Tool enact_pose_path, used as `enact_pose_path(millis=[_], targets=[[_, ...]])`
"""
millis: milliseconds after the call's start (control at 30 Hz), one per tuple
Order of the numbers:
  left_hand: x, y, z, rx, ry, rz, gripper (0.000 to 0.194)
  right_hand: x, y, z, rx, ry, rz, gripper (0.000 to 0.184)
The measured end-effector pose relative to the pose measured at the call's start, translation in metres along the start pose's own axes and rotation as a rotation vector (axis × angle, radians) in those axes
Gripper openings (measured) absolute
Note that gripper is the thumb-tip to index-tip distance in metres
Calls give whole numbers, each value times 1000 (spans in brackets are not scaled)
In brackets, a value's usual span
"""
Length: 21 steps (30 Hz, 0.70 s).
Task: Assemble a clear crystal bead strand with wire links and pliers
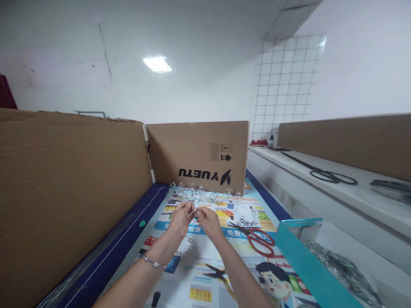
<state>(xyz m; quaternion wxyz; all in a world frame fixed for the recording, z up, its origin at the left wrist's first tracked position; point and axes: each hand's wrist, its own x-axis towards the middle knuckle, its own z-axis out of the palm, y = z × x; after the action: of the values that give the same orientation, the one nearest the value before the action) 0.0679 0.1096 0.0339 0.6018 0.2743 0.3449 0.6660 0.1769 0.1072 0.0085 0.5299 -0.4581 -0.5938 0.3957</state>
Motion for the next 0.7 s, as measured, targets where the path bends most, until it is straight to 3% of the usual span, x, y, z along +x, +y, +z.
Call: enact_pose_path(millis=[167,367,500,700], targets=[[1,-10,-2,139,-8,49,24,-13,-7,4,-21,-112,54,19],[-16,-4,8,300,-120,257,5,-16,-12,-7,-79,-59,207,21],[-29,14,16,450,-356,340,15,-17,-14,-30,-89,-78,334,21],[-46,42,20,658,-772,291,24,-24,-22,-64,-74,-164,446,20]])
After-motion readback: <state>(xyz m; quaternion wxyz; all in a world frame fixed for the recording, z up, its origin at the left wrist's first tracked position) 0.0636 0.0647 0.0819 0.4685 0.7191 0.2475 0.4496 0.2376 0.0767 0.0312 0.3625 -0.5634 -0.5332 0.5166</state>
